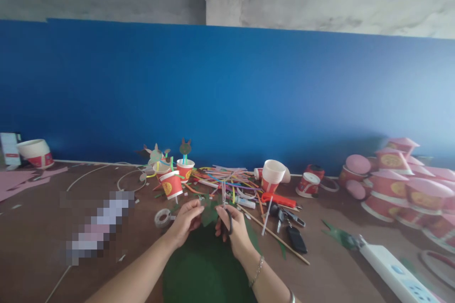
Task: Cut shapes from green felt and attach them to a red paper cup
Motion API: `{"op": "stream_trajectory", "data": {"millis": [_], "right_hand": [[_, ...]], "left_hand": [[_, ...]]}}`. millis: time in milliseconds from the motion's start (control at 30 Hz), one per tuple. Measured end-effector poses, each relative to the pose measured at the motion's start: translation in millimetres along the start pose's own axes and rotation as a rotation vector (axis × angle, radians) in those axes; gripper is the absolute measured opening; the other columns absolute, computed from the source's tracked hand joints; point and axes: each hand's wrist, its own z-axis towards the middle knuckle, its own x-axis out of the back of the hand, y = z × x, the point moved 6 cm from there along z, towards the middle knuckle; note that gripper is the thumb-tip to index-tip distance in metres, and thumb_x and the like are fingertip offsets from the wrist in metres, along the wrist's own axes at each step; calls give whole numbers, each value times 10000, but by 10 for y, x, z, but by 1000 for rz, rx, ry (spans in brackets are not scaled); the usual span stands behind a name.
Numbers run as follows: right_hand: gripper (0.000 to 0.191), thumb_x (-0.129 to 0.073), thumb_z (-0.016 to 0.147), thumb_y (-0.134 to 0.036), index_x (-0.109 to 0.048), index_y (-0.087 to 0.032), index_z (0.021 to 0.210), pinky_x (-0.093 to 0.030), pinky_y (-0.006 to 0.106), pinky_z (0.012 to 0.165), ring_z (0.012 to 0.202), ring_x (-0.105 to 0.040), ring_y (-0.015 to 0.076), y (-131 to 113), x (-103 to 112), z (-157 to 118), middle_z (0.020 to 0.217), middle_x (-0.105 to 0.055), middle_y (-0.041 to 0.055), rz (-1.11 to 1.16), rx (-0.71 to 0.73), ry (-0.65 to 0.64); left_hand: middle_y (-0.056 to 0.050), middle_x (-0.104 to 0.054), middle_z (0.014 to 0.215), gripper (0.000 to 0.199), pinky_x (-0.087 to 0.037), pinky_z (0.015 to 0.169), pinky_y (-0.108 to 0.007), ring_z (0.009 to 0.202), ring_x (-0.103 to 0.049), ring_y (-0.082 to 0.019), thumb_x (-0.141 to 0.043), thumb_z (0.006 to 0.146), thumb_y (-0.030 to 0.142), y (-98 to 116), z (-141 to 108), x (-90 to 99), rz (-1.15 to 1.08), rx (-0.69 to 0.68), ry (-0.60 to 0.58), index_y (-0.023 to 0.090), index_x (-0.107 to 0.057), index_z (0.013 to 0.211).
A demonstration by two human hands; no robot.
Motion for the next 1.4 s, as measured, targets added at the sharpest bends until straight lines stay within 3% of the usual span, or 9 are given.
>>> {"op": "stream_trajectory", "data": {"millis": [167,467,633,733,900,1400], "right_hand": [[375,-665,641,-500,-509,-160,643,-229,146,260,295,-362,45,66,-6,23,415,-445,-75,-34,-50,-9],[410,-623,657,-557,-497,-167,653,-183,151,288,318,-420,70,5,103,22,409,-475,-49,-52,-5,164],[415,-615,674,-556,-520,-159,750,-244,158,306,357,-464,84,-31,18,6,445,-499,-44,-52,53,67],[399,-620,688,-534,-514,-162,787,-309,164,334,413,-507,98,-59,-81,-18,497,-538,-33,-52,75,-43],[375,-591,720,-521,-518,-158,783,-328,152,335,448,-537,101,-18,-245,-79,531,-552,-29,-136,2,-219],[389,-595,703,-542,-484,-170,735,-314,151,324,391,-496,86,17,-239,-68,486,-513,-53,-163,17,-193]], "left_hand": [[72,-345,430,275,-184,399,-195,392,-299,-59,-584,690,326,23,-65,-159,215,8,-179,180,-404,541],[42,-458,555,129,-276,490,-198,510,-389,-87,-605,664,223,107,-51,-123,333,-125,-96,165,-502,612],[70,-393,481,235,-207,432,-202,420,-309,-68,-610,710,364,77,-44,-115,268,-82,-33,173,-499,631],[91,-320,433,297,-174,416,-200,393,-243,-57,-592,726,406,62,-19,-42,174,-94,69,177,-456,595],[97,-279,417,312,-158,408,-191,396,-218,-54,-579,742,423,101,-13,45,64,-148,199,171,-466,597],[101,-259,435,302,-147,410,-187,410,-195,-45,-610,723,387,43,-32,-39,-45,-99,131,166,-448,594]]}}
